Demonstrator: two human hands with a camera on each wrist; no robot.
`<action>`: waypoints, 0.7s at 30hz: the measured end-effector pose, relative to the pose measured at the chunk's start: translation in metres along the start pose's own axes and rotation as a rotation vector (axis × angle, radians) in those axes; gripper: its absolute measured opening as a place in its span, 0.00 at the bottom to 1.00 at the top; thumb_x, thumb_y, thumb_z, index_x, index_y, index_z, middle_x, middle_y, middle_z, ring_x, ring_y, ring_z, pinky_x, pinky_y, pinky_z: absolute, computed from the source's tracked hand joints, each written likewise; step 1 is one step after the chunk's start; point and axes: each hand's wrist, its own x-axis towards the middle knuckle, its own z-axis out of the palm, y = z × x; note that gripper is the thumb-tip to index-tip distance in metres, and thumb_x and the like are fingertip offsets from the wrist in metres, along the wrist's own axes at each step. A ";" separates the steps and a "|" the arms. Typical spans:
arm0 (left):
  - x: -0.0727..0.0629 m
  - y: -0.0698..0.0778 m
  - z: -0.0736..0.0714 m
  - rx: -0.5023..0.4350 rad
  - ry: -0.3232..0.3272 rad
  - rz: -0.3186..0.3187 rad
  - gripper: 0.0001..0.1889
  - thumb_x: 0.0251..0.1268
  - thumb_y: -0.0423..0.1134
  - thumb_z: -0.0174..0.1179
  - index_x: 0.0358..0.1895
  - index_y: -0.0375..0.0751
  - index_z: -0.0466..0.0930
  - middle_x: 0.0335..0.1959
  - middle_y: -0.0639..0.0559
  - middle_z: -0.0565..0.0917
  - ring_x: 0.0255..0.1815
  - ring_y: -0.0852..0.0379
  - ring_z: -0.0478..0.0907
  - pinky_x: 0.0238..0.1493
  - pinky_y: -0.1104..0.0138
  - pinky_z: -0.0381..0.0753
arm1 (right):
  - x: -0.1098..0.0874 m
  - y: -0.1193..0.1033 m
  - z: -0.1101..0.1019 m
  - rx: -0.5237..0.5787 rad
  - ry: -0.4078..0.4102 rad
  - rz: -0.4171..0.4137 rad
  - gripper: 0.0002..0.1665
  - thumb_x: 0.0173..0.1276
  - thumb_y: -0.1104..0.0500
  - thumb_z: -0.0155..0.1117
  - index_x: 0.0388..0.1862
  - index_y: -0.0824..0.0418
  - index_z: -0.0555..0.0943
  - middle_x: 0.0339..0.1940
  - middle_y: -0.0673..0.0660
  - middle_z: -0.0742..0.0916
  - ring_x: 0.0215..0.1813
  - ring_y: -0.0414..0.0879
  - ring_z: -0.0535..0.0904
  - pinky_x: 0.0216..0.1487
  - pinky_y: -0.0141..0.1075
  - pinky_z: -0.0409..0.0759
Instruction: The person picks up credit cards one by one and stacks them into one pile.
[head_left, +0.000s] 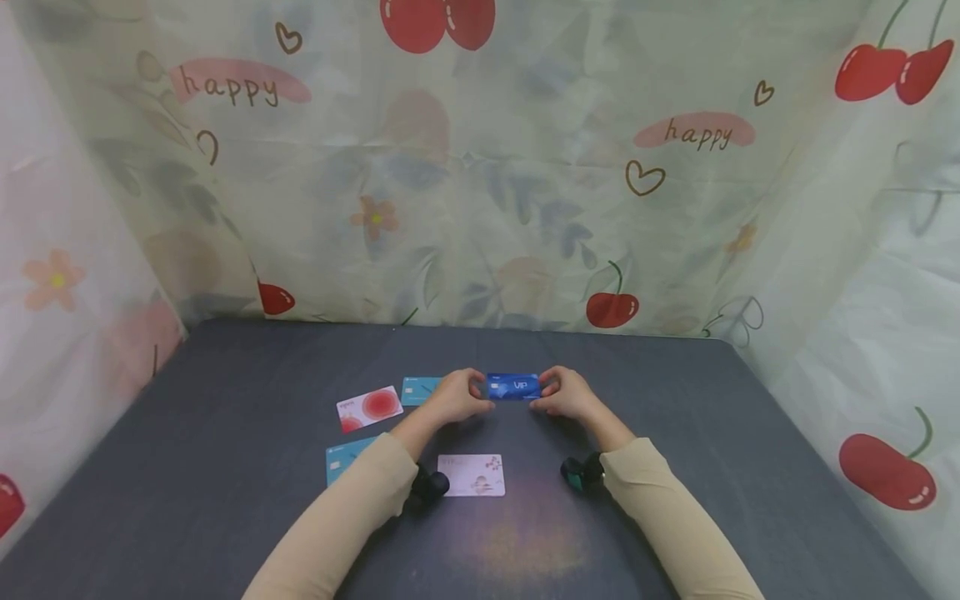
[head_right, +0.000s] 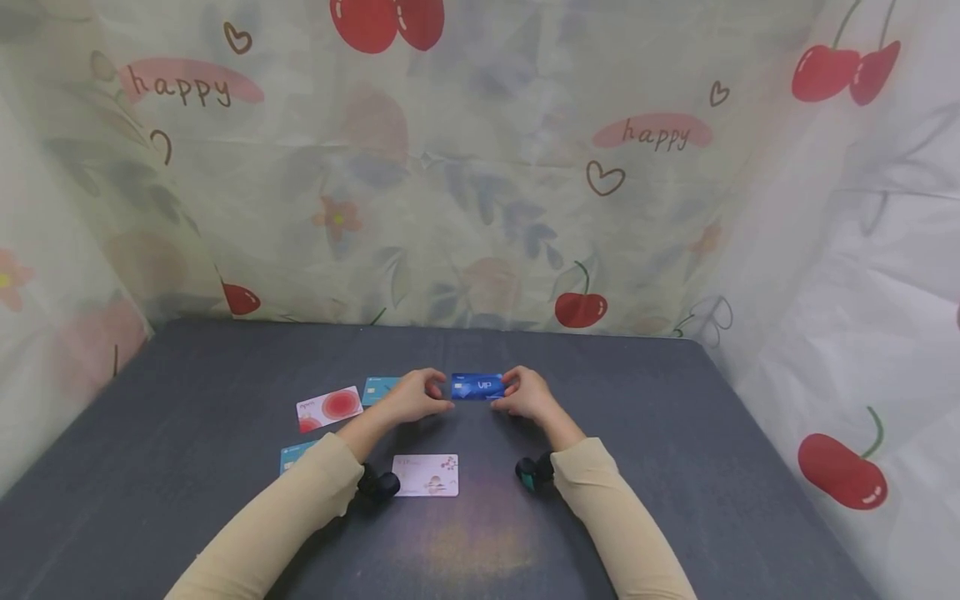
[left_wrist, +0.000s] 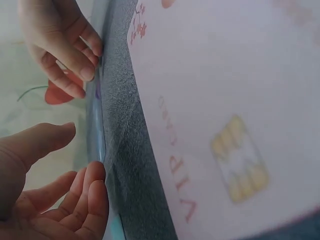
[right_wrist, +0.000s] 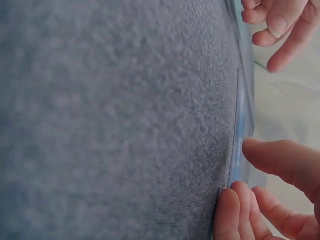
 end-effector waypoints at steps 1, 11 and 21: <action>0.001 0.001 0.001 0.000 -0.003 -0.004 0.26 0.51 0.39 0.67 0.54 0.32 0.74 0.36 0.43 0.82 0.34 0.53 0.77 0.35 0.67 0.75 | 0.001 0.000 0.000 0.000 0.003 0.011 0.27 0.54 0.64 0.70 0.52 0.69 0.72 0.31 0.57 0.79 0.24 0.40 0.75 0.29 0.30 0.78; 0.012 0.003 0.009 -0.041 -0.022 -0.065 0.28 0.52 0.38 0.67 0.56 0.29 0.71 0.42 0.40 0.82 0.38 0.51 0.80 0.40 0.65 0.79 | 0.013 0.005 0.001 0.009 0.011 0.048 0.29 0.52 0.66 0.71 0.52 0.69 0.71 0.33 0.57 0.79 0.23 0.40 0.74 0.28 0.29 0.77; 0.017 0.010 0.012 -0.065 -0.037 -0.123 0.29 0.52 0.38 0.67 0.57 0.28 0.71 0.44 0.39 0.82 0.40 0.52 0.79 0.44 0.64 0.79 | 0.015 -0.001 0.000 0.012 -0.004 0.052 0.32 0.50 0.67 0.71 0.54 0.72 0.70 0.34 0.59 0.80 0.24 0.40 0.74 0.29 0.32 0.80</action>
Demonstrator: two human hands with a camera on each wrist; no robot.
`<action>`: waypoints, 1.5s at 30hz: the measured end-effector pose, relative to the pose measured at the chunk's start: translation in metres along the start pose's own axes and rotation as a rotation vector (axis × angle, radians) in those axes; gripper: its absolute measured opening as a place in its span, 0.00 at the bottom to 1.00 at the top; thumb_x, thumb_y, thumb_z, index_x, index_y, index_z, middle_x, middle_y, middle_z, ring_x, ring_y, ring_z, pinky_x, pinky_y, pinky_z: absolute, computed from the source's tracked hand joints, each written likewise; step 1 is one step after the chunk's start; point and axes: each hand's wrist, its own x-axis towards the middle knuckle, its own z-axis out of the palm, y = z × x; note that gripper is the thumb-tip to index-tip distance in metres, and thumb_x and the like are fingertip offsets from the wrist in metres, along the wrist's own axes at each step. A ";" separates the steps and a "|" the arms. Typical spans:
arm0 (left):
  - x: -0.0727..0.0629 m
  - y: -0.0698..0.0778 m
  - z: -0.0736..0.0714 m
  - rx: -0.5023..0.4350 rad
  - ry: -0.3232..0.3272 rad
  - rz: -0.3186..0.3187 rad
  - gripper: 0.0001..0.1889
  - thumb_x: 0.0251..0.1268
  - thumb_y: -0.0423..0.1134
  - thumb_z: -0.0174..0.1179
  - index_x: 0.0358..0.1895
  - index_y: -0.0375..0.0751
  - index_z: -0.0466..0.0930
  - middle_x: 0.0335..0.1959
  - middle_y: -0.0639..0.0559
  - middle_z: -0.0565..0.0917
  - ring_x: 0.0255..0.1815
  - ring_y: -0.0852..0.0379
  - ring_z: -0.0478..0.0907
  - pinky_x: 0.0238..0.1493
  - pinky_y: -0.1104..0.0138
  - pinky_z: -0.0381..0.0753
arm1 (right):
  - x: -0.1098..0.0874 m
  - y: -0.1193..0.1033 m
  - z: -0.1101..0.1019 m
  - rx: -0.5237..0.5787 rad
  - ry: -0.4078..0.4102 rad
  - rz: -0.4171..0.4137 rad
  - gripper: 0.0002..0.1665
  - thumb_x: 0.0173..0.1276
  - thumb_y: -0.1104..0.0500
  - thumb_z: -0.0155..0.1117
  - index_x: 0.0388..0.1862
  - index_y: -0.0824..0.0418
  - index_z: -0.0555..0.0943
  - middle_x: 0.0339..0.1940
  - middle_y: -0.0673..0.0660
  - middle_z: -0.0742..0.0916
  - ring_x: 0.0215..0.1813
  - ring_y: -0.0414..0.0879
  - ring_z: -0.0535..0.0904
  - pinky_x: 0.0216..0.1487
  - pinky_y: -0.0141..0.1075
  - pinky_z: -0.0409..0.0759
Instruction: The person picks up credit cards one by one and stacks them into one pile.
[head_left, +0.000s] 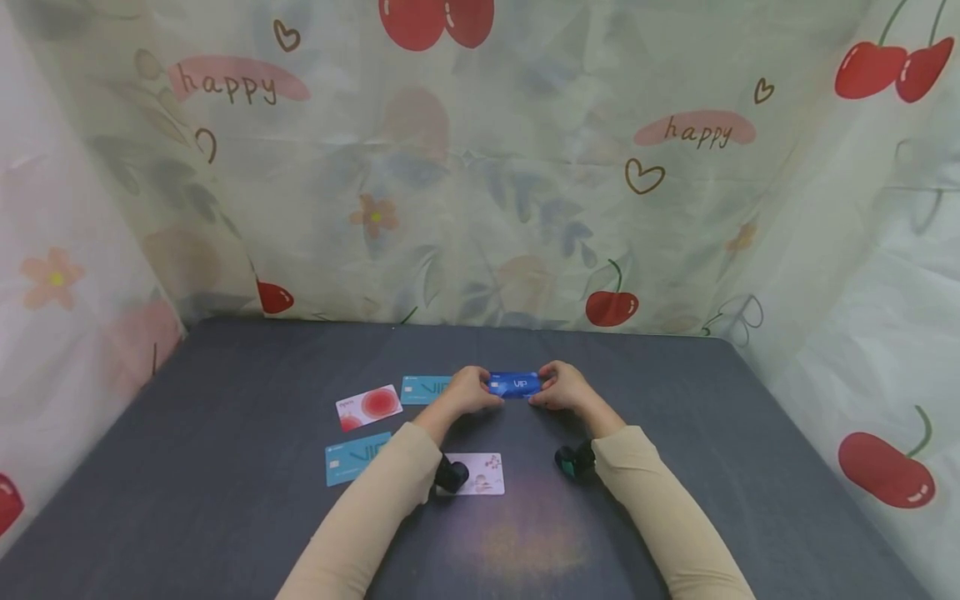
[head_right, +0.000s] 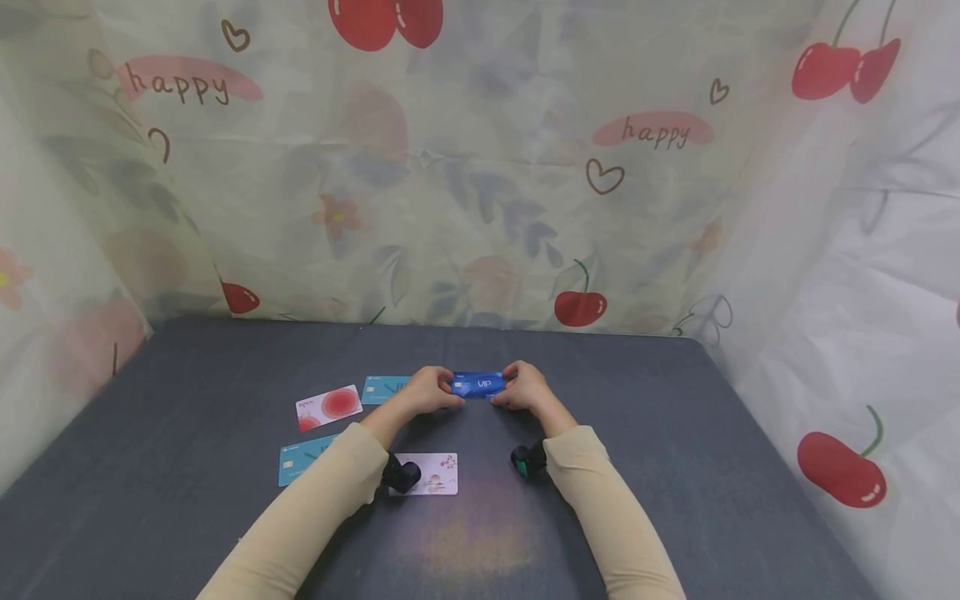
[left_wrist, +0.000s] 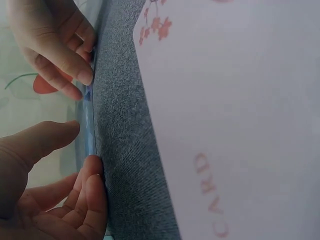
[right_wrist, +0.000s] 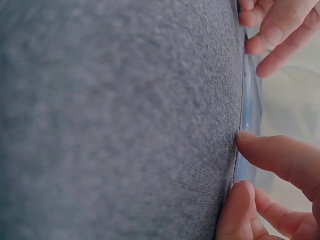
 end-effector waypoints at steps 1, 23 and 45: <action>0.000 0.000 0.000 -0.001 0.001 -0.002 0.29 0.52 0.38 0.67 0.57 0.28 0.71 0.43 0.39 0.82 0.38 0.53 0.79 0.42 0.64 0.79 | 0.000 -0.001 0.000 0.003 -0.003 0.003 0.32 0.50 0.68 0.71 0.54 0.72 0.70 0.34 0.58 0.80 0.25 0.40 0.74 0.30 0.32 0.80; 0.002 -0.004 0.002 -0.108 0.005 -0.076 0.28 0.51 0.37 0.68 0.56 0.29 0.73 0.44 0.39 0.80 0.37 0.54 0.75 0.41 0.65 0.77 | 0.003 -0.001 0.000 0.014 -0.015 0.040 0.33 0.50 0.68 0.71 0.56 0.69 0.70 0.35 0.58 0.80 0.29 0.41 0.74 0.28 0.30 0.79; -0.001 -0.002 0.003 -0.158 0.012 -0.087 0.27 0.53 0.36 0.66 0.57 0.28 0.72 0.50 0.38 0.78 0.44 0.50 0.74 0.53 0.59 0.75 | 0.005 -0.001 0.000 0.018 -0.025 0.066 0.33 0.50 0.68 0.71 0.55 0.68 0.69 0.38 0.59 0.81 0.30 0.41 0.75 0.29 0.30 0.79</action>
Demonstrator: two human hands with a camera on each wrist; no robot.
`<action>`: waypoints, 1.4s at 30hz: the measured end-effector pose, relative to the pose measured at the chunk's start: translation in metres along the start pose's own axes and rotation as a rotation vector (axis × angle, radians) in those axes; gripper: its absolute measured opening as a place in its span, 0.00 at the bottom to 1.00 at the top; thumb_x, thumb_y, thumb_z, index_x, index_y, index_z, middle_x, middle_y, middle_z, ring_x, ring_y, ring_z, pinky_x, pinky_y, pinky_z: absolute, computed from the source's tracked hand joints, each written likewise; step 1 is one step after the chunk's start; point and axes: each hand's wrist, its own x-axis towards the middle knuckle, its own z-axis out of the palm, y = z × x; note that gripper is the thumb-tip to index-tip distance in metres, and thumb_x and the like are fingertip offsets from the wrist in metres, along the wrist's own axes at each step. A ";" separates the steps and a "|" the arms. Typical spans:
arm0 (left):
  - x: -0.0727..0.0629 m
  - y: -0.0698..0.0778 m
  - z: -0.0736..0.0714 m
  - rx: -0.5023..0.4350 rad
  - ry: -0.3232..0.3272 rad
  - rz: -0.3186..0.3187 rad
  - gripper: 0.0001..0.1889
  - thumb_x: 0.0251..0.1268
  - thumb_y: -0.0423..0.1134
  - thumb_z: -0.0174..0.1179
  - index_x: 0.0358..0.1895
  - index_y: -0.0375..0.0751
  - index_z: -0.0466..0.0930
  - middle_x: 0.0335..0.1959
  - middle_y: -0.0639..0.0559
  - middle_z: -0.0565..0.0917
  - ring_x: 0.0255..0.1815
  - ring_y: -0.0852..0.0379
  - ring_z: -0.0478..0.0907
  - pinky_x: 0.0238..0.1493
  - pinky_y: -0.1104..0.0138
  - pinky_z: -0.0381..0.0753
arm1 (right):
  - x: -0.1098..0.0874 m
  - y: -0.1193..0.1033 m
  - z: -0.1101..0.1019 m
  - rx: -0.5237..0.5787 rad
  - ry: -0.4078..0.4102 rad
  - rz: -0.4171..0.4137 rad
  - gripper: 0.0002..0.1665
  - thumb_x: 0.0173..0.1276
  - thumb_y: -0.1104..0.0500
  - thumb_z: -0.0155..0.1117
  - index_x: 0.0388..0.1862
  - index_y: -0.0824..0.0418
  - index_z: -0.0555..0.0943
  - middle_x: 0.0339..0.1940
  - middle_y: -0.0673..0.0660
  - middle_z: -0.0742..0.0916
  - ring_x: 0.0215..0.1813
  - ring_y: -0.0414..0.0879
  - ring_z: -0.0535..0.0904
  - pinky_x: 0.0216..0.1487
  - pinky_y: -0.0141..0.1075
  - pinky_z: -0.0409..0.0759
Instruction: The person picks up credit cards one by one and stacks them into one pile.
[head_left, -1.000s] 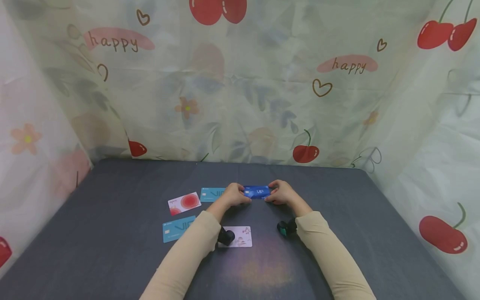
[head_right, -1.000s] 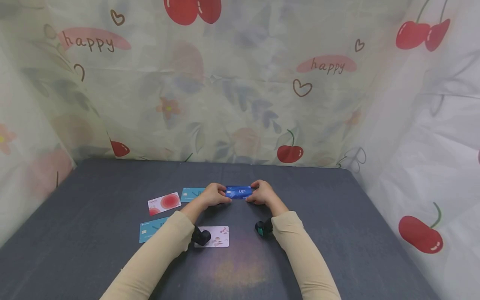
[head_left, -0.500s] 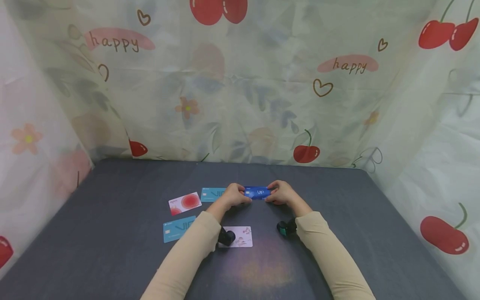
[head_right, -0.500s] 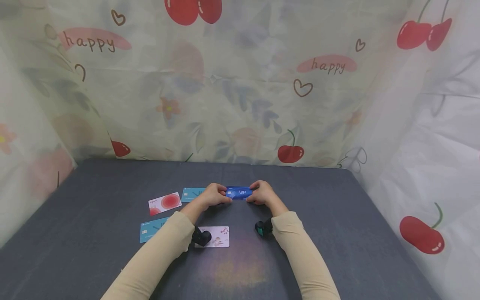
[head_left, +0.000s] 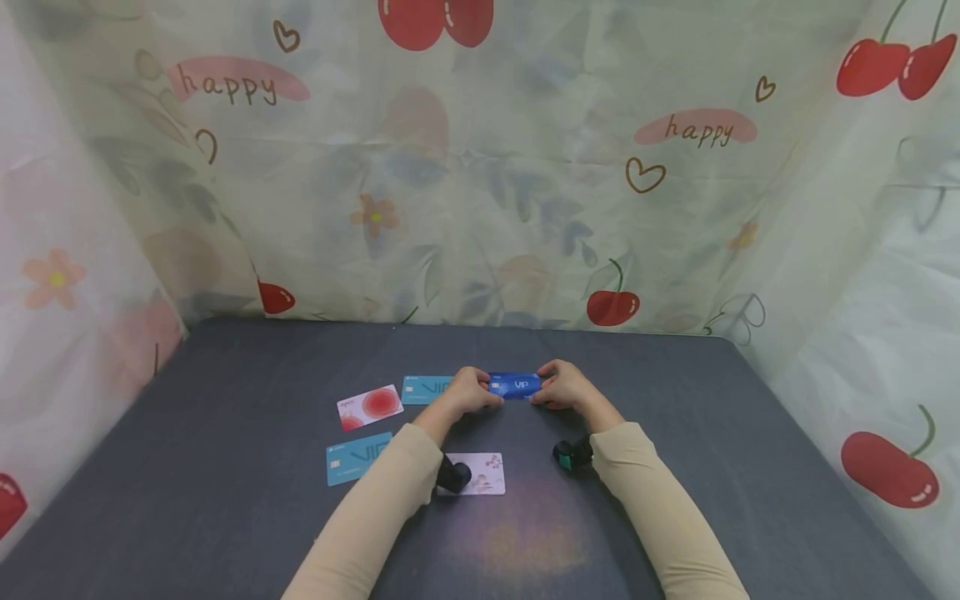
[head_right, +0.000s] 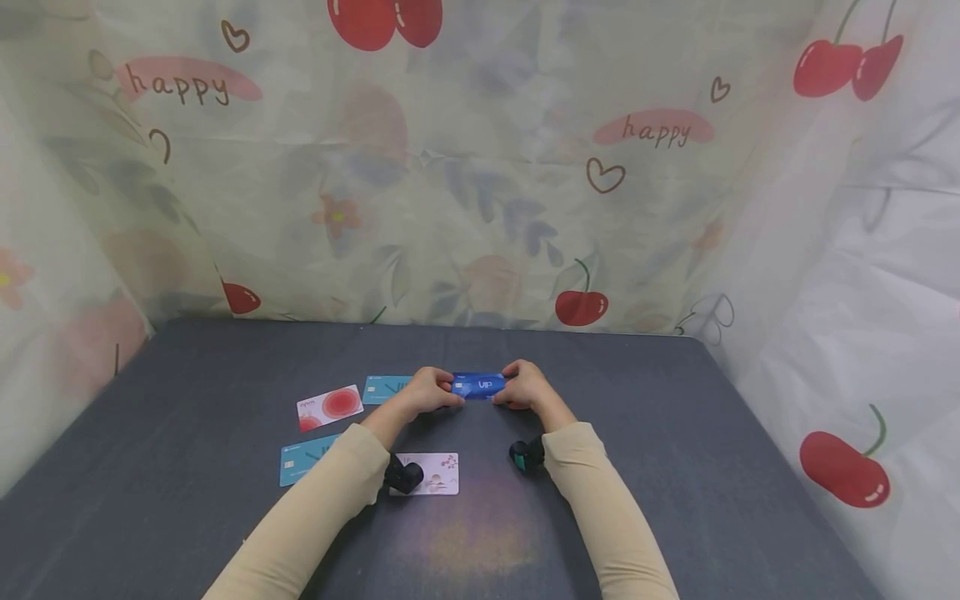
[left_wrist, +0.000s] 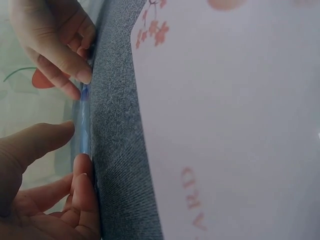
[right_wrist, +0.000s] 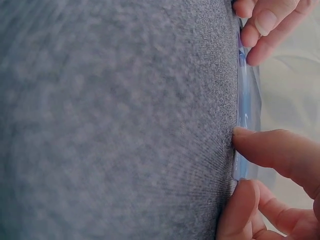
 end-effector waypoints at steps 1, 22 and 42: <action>0.000 0.000 0.000 0.000 -0.001 0.001 0.27 0.53 0.36 0.66 0.57 0.28 0.71 0.50 0.38 0.78 0.44 0.50 0.74 0.53 0.58 0.76 | 0.000 0.000 0.000 -0.004 0.000 0.002 0.33 0.50 0.67 0.71 0.55 0.68 0.69 0.39 0.60 0.81 0.31 0.41 0.75 0.29 0.30 0.79; -0.001 -0.002 0.002 -0.068 0.008 0.006 0.29 0.54 0.33 0.65 0.60 0.29 0.69 0.51 0.37 0.78 0.48 0.49 0.76 0.54 0.58 0.76 | -0.007 0.000 0.001 -0.128 0.080 -0.088 0.32 0.46 0.64 0.74 0.50 0.66 0.70 0.40 0.63 0.81 0.38 0.49 0.77 0.36 0.34 0.74; -0.010 -0.002 -0.013 -0.116 0.012 0.059 0.26 0.54 0.34 0.65 0.58 0.33 0.72 0.48 0.39 0.79 0.44 0.50 0.76 0.47 0.62 0.77 | -0.025 -0.015 -0.007 -0.141 0.087 -0.170 0.33 0.48 0.62 0.74 0.51 0.67 0.69 0.39 0.64 0.81 0.37 0.48 0.75 0.35 0.33 0.73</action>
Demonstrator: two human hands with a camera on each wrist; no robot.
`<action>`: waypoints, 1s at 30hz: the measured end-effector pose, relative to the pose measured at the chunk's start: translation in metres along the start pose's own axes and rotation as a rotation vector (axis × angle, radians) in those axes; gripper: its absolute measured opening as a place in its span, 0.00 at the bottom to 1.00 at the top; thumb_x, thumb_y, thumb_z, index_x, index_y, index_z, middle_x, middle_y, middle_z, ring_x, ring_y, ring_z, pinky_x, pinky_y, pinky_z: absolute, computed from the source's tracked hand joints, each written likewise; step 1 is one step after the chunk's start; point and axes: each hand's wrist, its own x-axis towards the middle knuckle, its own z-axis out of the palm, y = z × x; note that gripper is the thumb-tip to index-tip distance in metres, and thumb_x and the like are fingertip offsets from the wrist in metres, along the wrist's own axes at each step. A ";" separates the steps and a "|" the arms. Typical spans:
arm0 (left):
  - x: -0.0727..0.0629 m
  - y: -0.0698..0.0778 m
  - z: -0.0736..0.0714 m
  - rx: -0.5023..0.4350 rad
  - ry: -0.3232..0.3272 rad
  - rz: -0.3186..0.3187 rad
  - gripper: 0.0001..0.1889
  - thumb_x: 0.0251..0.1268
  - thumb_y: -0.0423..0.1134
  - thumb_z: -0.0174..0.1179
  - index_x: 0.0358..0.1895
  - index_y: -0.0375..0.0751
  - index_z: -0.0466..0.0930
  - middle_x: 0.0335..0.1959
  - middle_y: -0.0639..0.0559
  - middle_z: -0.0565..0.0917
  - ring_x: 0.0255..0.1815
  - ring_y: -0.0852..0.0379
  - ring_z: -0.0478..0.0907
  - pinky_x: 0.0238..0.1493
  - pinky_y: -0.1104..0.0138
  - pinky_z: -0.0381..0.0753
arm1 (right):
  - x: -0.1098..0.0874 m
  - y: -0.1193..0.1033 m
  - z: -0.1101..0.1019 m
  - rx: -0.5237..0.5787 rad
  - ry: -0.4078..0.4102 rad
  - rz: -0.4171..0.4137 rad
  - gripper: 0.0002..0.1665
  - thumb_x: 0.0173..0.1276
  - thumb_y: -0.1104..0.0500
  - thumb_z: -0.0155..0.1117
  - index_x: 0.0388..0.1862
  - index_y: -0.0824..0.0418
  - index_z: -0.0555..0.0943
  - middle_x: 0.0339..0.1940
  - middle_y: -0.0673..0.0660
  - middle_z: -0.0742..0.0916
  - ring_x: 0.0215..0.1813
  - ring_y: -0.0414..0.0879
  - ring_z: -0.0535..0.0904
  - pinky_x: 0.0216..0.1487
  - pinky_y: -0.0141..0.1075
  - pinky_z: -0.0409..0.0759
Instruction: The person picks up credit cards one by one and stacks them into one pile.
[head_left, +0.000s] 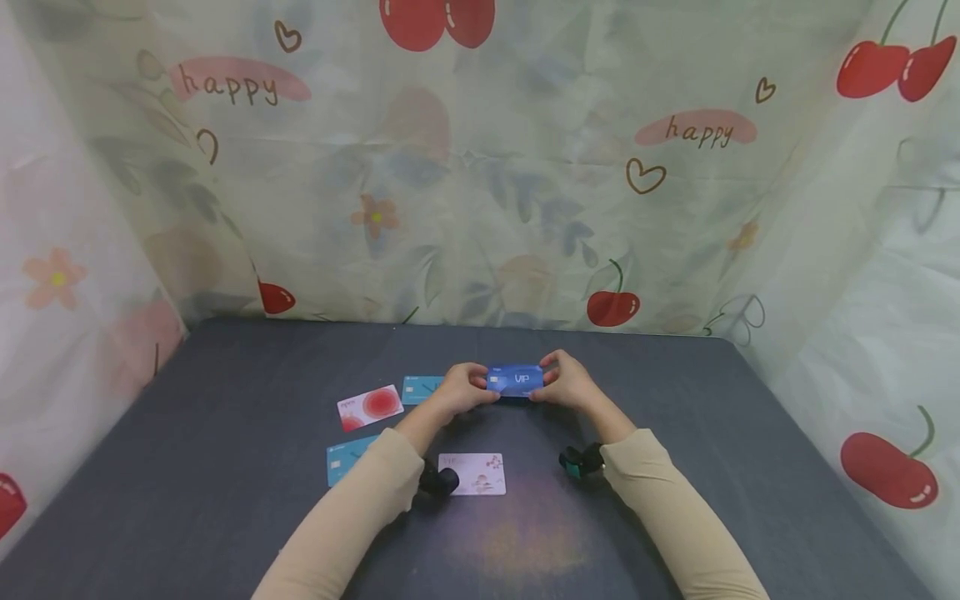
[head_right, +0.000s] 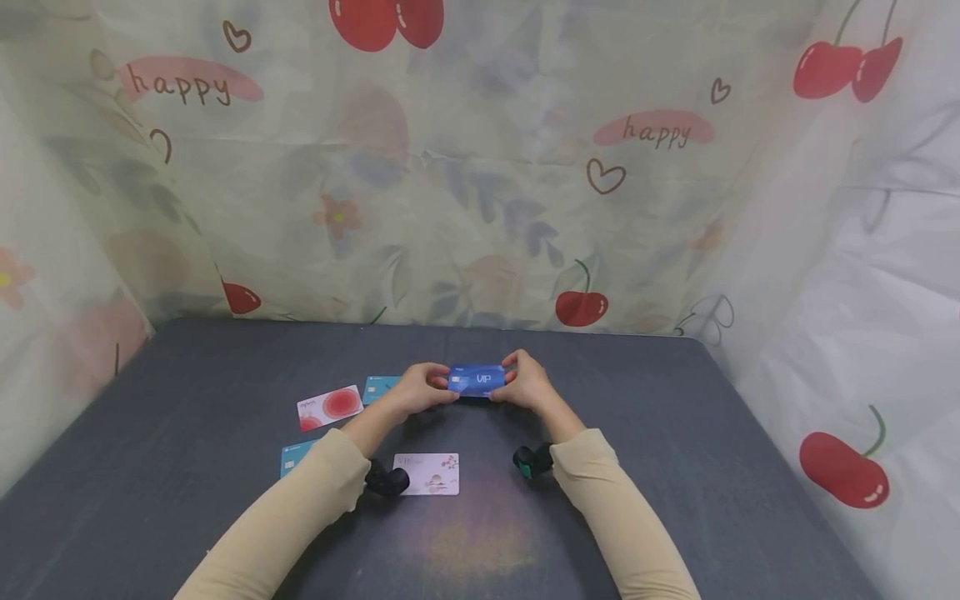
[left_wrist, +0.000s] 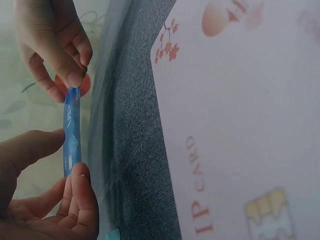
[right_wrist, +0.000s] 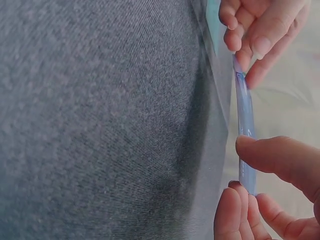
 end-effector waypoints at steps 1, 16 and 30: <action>-0.001 0.000 0.000 0.000 0.000 0.002 0.26 0.54 0.34 0.65 0.58 0.33 0.71 0.48 0.39 0.79 0.45 0.50 0.76 0.48 0.61 0.77 | -0.001 0.000 0.000 0.000 0.003 -0.009 0.32 0.47 0.62 0.74 0.51 0.67 0.69 0.39 0.64 0.81 0.37 0.48 0.75 0.35 0.33 0.74; -0.013 0.001 -0.004 -0.017 0.022 0.084 0.28 0.52 0.32 0.65 0.58 0.30 0.71 0.49 0.36 0.80 0.52 0.44 0.76 0.57 0.56 0.74 | -0.005 -0.003 0.000 0.021 -0.004 -0.021 0.33 0.47 0.62 0.74 0.51 0.66 0.70 0.40 0.64 0.81 0.38 0.50 0.76 0.36 0.35 0.75; -0.019 -0.001 -0.009 -0.049 0.025 0.119 0.27 0.52 0.31 0.65 0.57 0.30 0.72 0.46 0.36 0.81 0.48 0.46 0.79 0.49 0.60 0.78 | -0.014 -0.004 0.001 0.091 0.000 -0.069 0.34 0.47 0.65 0.73 0.52 0.69 0.69 0.39 0.65 0.82 0.35 0.47 0.80 0.35 0.34 0.77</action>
